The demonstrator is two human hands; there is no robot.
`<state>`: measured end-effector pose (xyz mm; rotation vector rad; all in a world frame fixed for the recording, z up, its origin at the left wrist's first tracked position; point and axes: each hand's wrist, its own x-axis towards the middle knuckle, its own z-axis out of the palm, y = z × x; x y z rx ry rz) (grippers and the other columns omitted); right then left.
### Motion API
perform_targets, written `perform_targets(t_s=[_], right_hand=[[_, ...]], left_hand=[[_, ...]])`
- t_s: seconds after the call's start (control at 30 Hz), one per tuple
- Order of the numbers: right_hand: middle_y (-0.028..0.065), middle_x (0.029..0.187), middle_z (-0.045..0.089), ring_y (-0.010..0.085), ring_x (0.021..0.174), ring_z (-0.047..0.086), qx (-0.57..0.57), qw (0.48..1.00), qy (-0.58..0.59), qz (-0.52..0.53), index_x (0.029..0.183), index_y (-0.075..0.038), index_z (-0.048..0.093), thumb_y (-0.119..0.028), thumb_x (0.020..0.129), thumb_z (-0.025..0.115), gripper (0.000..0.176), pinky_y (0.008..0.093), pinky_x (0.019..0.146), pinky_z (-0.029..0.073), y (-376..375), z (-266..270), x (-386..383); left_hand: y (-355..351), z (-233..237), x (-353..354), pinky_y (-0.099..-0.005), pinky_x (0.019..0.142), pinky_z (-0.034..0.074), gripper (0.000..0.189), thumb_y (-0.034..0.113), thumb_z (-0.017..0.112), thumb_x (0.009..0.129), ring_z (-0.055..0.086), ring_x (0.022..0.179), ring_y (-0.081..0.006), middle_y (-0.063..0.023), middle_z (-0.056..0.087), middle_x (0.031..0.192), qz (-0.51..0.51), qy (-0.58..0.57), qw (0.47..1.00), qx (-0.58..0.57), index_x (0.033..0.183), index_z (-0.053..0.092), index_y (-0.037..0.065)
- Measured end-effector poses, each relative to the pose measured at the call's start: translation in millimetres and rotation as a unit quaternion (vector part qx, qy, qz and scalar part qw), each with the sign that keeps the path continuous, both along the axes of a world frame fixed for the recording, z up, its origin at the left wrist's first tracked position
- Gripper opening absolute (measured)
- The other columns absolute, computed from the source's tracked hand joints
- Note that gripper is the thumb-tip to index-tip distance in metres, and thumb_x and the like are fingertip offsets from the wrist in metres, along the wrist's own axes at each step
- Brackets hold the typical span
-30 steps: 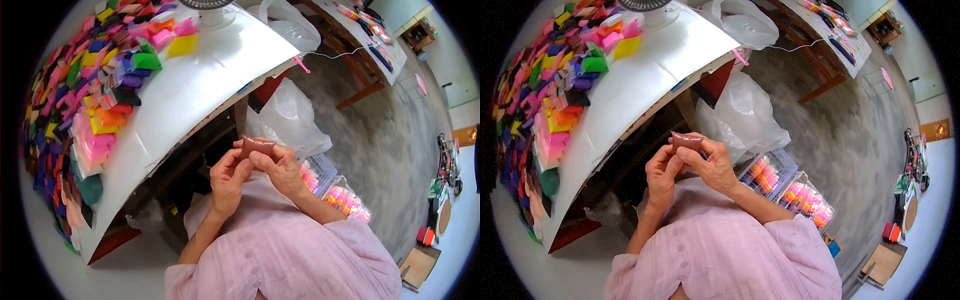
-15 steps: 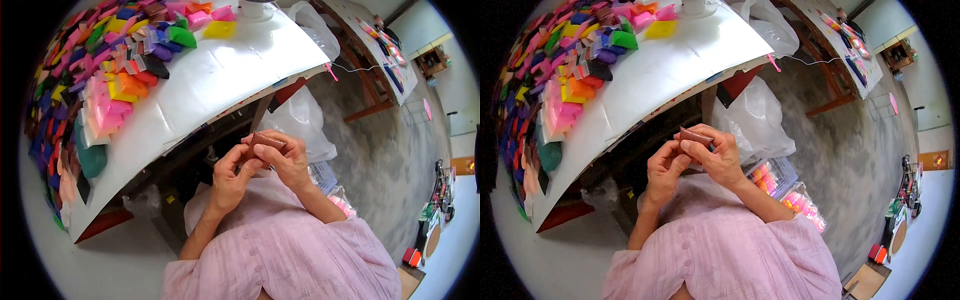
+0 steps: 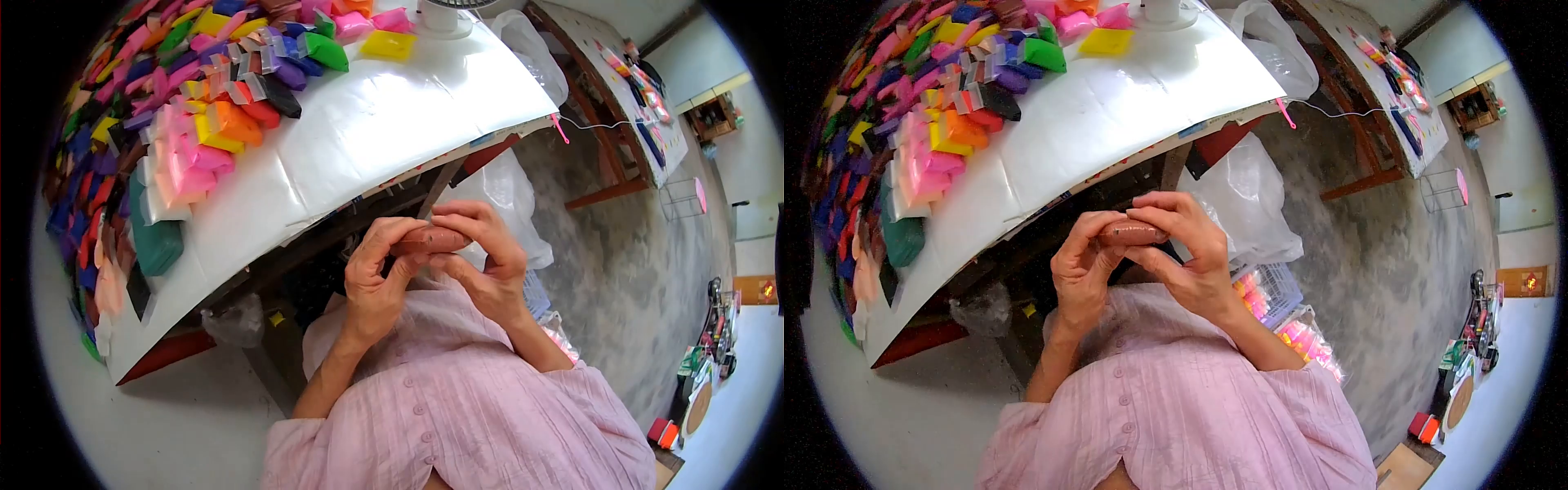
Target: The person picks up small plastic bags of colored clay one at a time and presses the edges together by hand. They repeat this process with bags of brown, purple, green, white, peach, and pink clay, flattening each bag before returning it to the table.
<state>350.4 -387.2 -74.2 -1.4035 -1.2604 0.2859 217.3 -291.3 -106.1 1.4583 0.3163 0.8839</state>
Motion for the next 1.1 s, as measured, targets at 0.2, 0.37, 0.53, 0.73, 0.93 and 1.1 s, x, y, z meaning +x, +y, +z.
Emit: perform_targets(t_s=[0.2, 0.37, 0.53, 0.73, 0.93, 1.1], right_hand=[[0.0152, 0.104, 0.065, 0.0253, 0.08, 0.062, 0.153, 0.943, -0.278, -0.102, 0.102, 0.002, 0.066, 0.003, 0.064, 0.076, 0.04, 0.0321, 0.066, 0.05, 2.8, -2.7, 3.8], [0.0143, 0.104, 0.065, 0.0236, 0.076, 0.063, 0.177, 0.893, -0.392, -0.134, 0.101, 0.003, 0.066, 0.002, 0.063, 0.073, 0.039, 0.0301, 0.061, 0.051, 3.1, -6.5, 6.8], [0.0131, 0.103, 0.065, 0.0221, 0.076, 0.063, 0.189, 0.879, -0.417, -0.135, 0.099, 0.003, 0.067, 0.0, 0.064, 0.071, 0.035, 0.0286, 0.061, 0.051, 5.2, -5.8, 6.2], [0.0132, 0.104, 0.065, 0.0221, 0.076, 0.063, 0.189, 0.873, -0.43, -0.128, 0.1, 0.002, 0.067, 0.0, 0.064, 0.072, 0.036, 0.0277, 0.061, 0.051, 5.8, -1.9, 9.7], [0.0142, 0.103, 0.062, 0.0267, 0.077, 0.063, 0.149, 0.95, -0.259, -0.091, 0.106, 0.001, 0.063, -0.008, 0.067, 0.079, 0.043, 0.0333, 0.066, 0.052, 3.7, 9.1, 9.0], [0.0094, 0.081, 0.06, 0.0255, 0.065, 0.058, 0.067, 0.961, -0.264, -0.055, 0.092, -0.001, 0.06, -0.019, 0.071, 0.079, 0.034, 0.0351, 0.057, 0.045, -6.3, 7.4, 14.1]], left_hand=[[-5.9, 14.9, 2.8, -0.0229, 0.084, 0.042, 0.049, -0.006, 0.06, 0.08, 0.051, 0.088, -0.0099, -0.0056, 0.056, 0.116, 0.114, 0.001, 0.992, -0.058, 0.128, 0.049, 0.0], [-11.5, 22.7, -12.1, -0.0237, 0.072, 0.043, 0.023, -0.003, 0.06, 0.079, 0.051, 0.075, -0.0112, -0.0057, 0.058, 0.098, 0.09, 0.0, 0.995, 0.038, 0.102, 0.057, 0.0], [-6.5, 28.2, -10.4, -0.0346, 0.063, 0.043, 0.013, 0.007, 0.066, 0.084, 0.053, 0.067, -0.0249, -0.0121, 0.057, 0.081, 0.118, 0.088, 0.957, 0.25, 0.091, 0.057, 0.001], [2.7, 34.9, -8.9, -0.0381, 0.061, 0.042, 0.01, 0.004, 0.064, 0.084, 0.053, 0.068, -0.0323, -0.0145, 0.056, 0.08, 0.126, 0.072, 0.917, 0.372, 0.088, 0.056, -0.001], [5.0, 39.3, -6.7, -0.0378, 0.063, 0.042, 0.009, -0.002, 0.065, 0.08, 0.053, 0.068, -0.0314, -0.0145, 0.059, 0.082, 0.159, 0.044, 0.917, 0.364, 0.087, 0.059, -0.002], [6.5, 33.9, -7.2, -0.0374, 0.064, 0.042, 0.011, -0.002, 0.066, 0.079, 0.053, 0.07, -0.0307, -0.014, 0.06, 0.084, 0.166, 0.041, 0.91, 0.378, 0.089, 0.06, -0.002]])
